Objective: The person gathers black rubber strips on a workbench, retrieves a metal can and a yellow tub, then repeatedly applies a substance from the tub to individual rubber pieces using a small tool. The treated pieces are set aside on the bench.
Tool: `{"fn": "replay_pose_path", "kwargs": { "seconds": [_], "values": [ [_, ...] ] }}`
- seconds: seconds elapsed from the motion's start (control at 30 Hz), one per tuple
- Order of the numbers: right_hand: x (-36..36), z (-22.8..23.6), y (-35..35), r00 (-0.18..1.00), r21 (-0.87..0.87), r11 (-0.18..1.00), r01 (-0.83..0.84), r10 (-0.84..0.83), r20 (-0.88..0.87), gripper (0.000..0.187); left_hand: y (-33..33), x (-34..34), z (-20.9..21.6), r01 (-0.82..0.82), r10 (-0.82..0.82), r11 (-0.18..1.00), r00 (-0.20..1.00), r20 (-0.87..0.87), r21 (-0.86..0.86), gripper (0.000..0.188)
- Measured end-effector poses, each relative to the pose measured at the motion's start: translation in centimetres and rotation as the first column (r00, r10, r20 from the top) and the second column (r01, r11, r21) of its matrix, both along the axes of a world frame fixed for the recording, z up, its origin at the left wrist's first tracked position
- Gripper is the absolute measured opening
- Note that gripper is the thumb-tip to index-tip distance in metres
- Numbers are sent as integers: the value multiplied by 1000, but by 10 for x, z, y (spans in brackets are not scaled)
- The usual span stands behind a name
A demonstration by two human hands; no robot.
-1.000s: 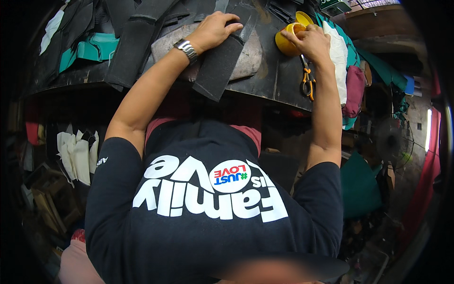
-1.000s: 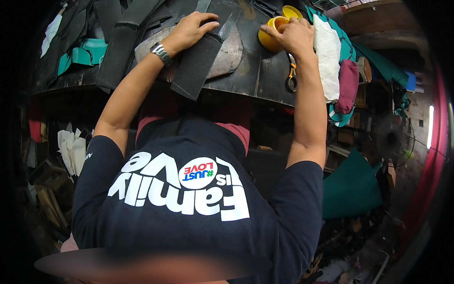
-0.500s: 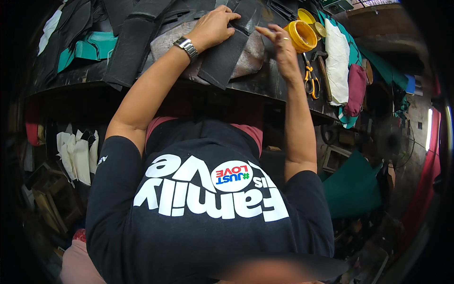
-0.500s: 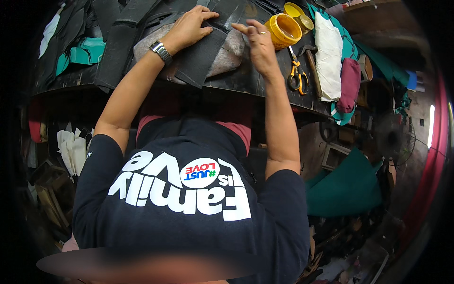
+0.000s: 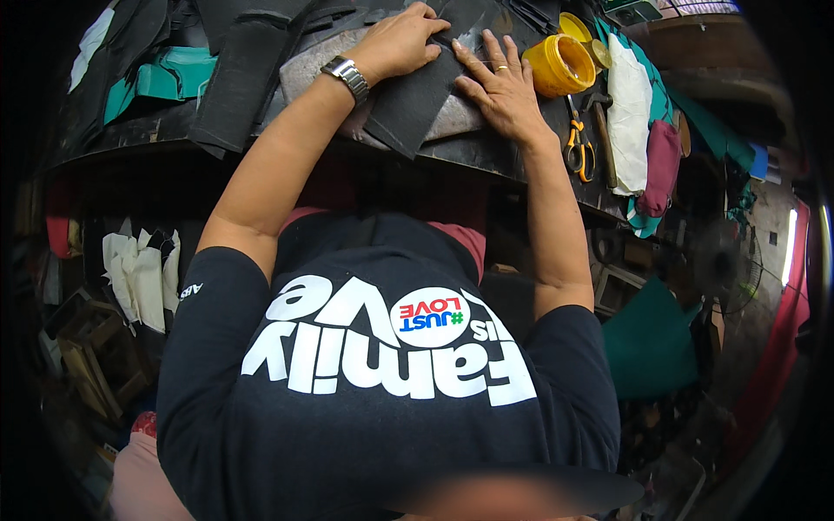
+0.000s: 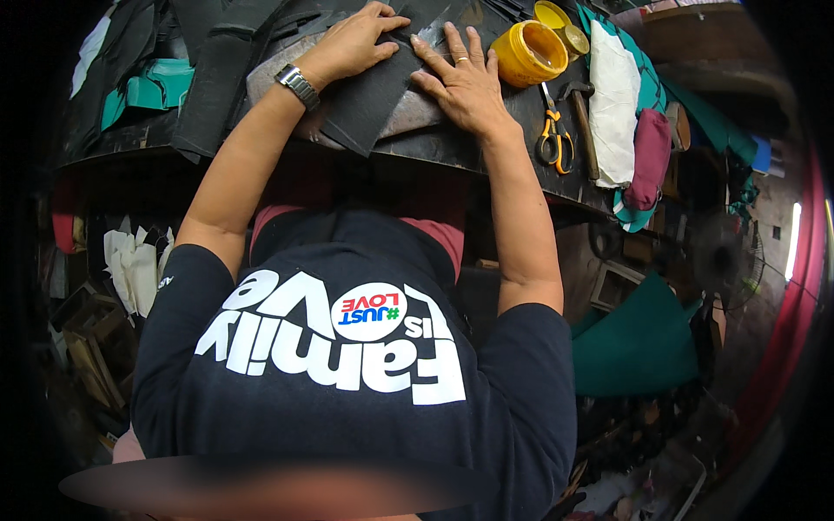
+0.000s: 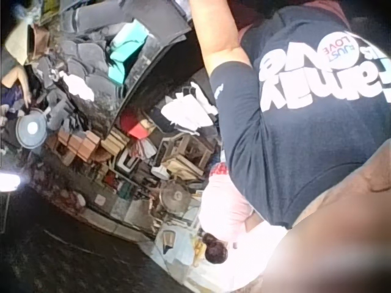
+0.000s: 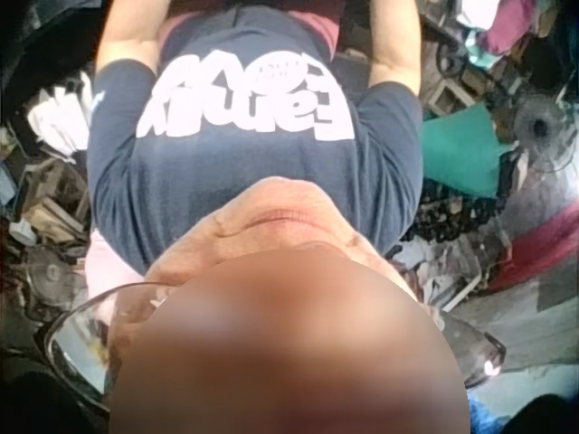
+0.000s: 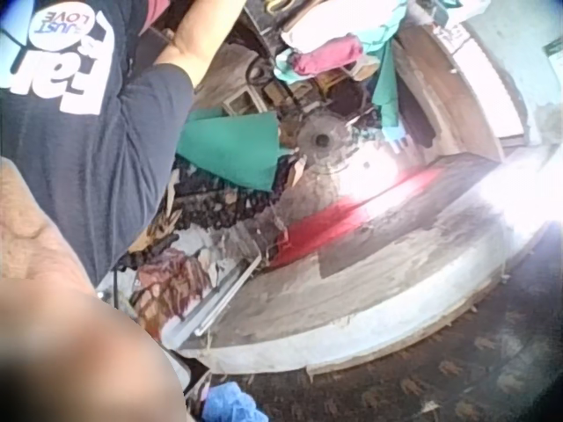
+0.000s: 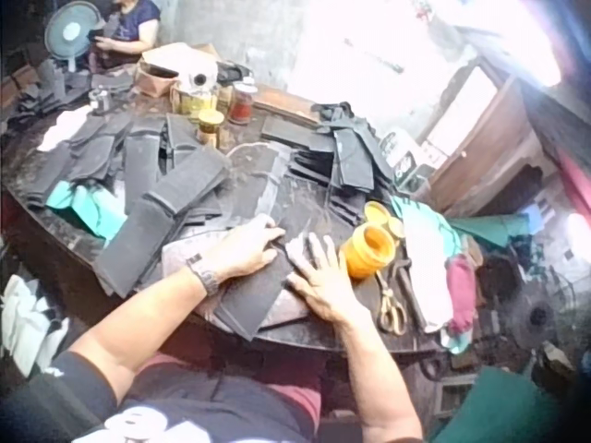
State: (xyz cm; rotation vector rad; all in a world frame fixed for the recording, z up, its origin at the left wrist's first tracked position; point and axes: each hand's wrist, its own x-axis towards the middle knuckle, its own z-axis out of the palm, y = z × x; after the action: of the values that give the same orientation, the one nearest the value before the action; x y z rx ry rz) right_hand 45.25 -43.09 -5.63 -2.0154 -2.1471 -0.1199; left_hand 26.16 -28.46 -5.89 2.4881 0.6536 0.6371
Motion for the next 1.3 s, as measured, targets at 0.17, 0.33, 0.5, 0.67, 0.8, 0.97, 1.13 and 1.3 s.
{"fn": "replay_pose_path", "kwargs": {
  "seconds": [0.17, 0.33, 0.5, 0.67, 0.8, 0.97, 1.13, 1.3],
  "values": [
    [-19, 6, -21, 997, -51, 999, -3, 7, 78, 56, 0, -1, 2, -3, 4, 999, 999, 40, -35, 43],
    [-54, 26, -50, 993, -112, 990, -87, 95, 76, 58, -1, -1, -1, -7, 8, 1000, 999, 52, -20, 42],
    [-45, 65, -62, 908, 5, 975, -223, 210, -364, 41, 4, -3, 5, 17, -16, 1000, 999, 51, -19, 45],
    [43, 106, -40, 974, 265, 940, 214, -184, -133, 36, 4, -20, 17, 93, -101, 972, 995, -25, -216, 53],
    [85, 92, -6, 882, -42, 967, 252, -211, 422, 72, -7, -19, 17, 93, -95, 990, 995, -16, -110, 53],
    [103, 86, 14, 880, -155, 935, 320, -233, 413, 81, -11, 2, 9, -47, 47, 999, 997, 63, -6, 50],
    [106, 105, 8, 785, 32, 803, 595, -589, 193, 78, -9, 12, 7, -78, 78, 997, 997, -9, 22, 49],
    [75, 118, -18, 704, -290, 645, 707, -608, 367, 90, -7, 11, 8, -69, 71, 997, 996, -52, 23, 49]
  ]
}}
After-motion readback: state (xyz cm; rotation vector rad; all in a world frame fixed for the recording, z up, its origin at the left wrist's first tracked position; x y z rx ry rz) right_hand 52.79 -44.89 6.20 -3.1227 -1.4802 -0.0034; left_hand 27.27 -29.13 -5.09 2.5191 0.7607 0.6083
